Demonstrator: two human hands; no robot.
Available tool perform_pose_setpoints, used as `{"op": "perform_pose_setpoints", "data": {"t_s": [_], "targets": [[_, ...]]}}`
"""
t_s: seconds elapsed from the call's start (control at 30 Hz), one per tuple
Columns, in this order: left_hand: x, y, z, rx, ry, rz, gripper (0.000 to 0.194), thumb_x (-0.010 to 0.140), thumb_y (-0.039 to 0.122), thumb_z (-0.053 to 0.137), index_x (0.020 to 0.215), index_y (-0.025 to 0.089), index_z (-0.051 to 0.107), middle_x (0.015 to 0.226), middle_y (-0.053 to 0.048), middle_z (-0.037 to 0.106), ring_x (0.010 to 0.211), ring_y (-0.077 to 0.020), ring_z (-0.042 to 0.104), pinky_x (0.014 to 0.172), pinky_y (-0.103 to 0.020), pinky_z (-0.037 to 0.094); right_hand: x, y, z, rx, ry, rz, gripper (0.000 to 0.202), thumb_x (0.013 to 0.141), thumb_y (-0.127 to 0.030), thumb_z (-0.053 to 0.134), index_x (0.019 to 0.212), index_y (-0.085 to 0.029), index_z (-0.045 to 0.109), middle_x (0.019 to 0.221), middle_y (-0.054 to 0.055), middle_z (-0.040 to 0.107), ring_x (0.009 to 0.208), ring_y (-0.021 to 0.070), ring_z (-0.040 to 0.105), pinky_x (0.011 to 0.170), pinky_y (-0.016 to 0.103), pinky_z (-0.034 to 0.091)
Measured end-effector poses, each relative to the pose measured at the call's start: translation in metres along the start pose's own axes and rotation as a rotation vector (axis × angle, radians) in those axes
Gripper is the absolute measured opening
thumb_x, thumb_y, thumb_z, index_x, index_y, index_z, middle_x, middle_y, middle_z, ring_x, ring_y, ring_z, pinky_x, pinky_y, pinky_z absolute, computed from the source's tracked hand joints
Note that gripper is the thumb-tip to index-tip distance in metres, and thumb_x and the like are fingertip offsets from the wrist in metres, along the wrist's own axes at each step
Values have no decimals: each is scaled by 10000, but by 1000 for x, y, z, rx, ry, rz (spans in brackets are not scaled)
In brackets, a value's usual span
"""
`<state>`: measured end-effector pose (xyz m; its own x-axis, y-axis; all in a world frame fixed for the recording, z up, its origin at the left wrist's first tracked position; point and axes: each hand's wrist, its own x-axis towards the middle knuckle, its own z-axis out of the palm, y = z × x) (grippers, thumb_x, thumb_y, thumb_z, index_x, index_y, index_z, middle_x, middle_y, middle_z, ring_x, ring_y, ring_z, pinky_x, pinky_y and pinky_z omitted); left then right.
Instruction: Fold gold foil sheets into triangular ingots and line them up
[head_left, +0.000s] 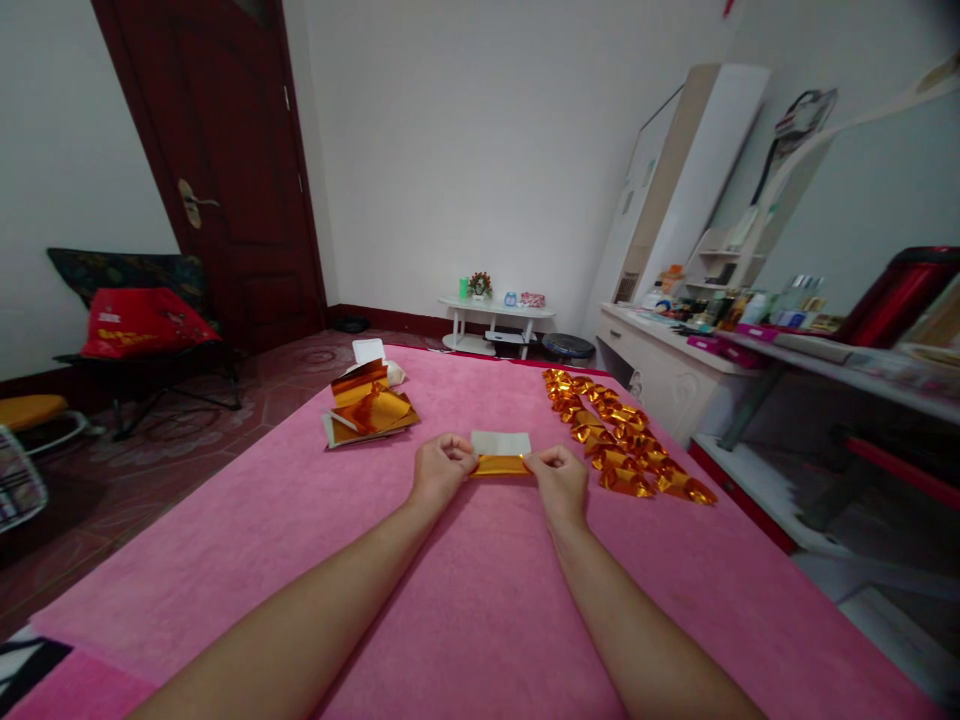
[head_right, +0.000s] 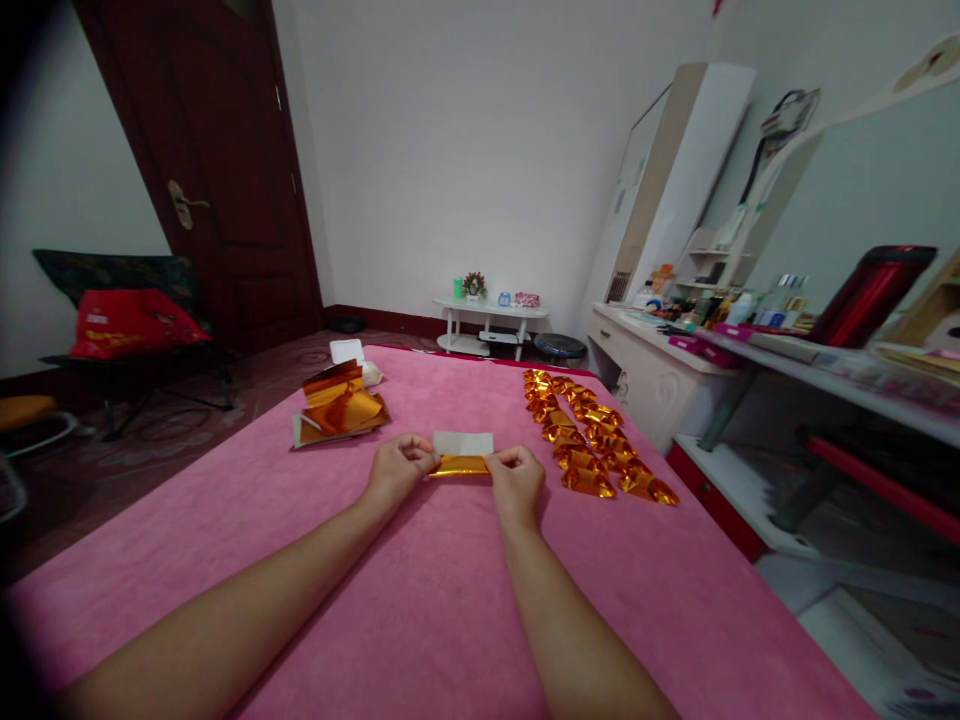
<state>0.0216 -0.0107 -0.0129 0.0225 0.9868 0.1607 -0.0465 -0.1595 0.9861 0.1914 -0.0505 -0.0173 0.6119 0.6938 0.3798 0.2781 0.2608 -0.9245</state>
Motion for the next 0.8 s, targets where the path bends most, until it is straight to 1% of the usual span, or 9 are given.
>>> {"op": "perform_pose_setpoints", "data": {"t_s": [0.07,0.17,0.27,0.37,0.47,0.53,0.63,0.7,0.8], "targets": [[0,0,0,84,5,33,93,537,185,668,592,163,597,466,16,574,413,-101,486,439,-196,308,1,2,0,-41,-3,-15,115,545,-257,655,496,-223,557,468,-49,547,470,134,467,465,238,331],[-3,1,0,353,11,122,49,574,158,614,617,180,617,494,15,587,437,-109,495,454,-202,282,2,4,-1,-135,-24,-39,104,522,-222,643,476,-235,551,452,-56,538,437,124,435,436,232,274],[-6,3,-1,586,25,206,114,591,128,587,650,202,651,539,7,606,476,-122,503,477,-217,254,1,3,-1,-322,-56,-60,102,512,-187,634,464,-247,568,454,-58,541,413,113,404,429,231,217],[-8,2,-1,694,7,277,186,597,100,584,694,229,675,597,3,627,532,-139,517,516,-234,253,-1,1,-1,-474,-93,-78,121,518,-164,635,464,-255,577,447,-52,540,408,112,396,442,238,187],[-11,3,0,792,-53,298,226,627,99,577,747,251,692,661,-8,633,608,-163,534,567,-252,285,-1,-1,1,-553,-132,-84,124,541,-144,629,497,-256,600,467,-43,560,429,117,421,464,245,192],[-13,6,0,876,-67,313,231,659,110,572,775,262,703,759,-33,624,713,-187,544,621,-269,317,-1,-2,1,-606,-161,-86,122,562,-137,624,543,-256,633,533,-30,593,472,120,454,483,245,212],[-17,13,0,966,-37,414,256,677,122,599,838,287,711,1037,-58,562,957,-228,496,745,-309,341,-2,-6,0,-706,-198,-133,126,609,-152,620,634,-258,684,710,-4,631,584,122,505,526,236,260],[-20,18,2,1016,-77,502,243,699,140,611,849,302,713,1121,-50,517,1039,-238,445,804,-335,330,-4,-10,-2,-805,-242,-181,144,666,-170,597,692,-265,703,773,5,626,657,129,522,563,233,288],[-21,22,7,1097,-237,570,155,768,205,583,816,267,717,1009,-61,545,990,-224,455,804,-339,338,-9,-18,-2,-964,-326,-264,201,747,-168,544,760,-277,713,779,16,618,740,149,529,632,248,318]]}}
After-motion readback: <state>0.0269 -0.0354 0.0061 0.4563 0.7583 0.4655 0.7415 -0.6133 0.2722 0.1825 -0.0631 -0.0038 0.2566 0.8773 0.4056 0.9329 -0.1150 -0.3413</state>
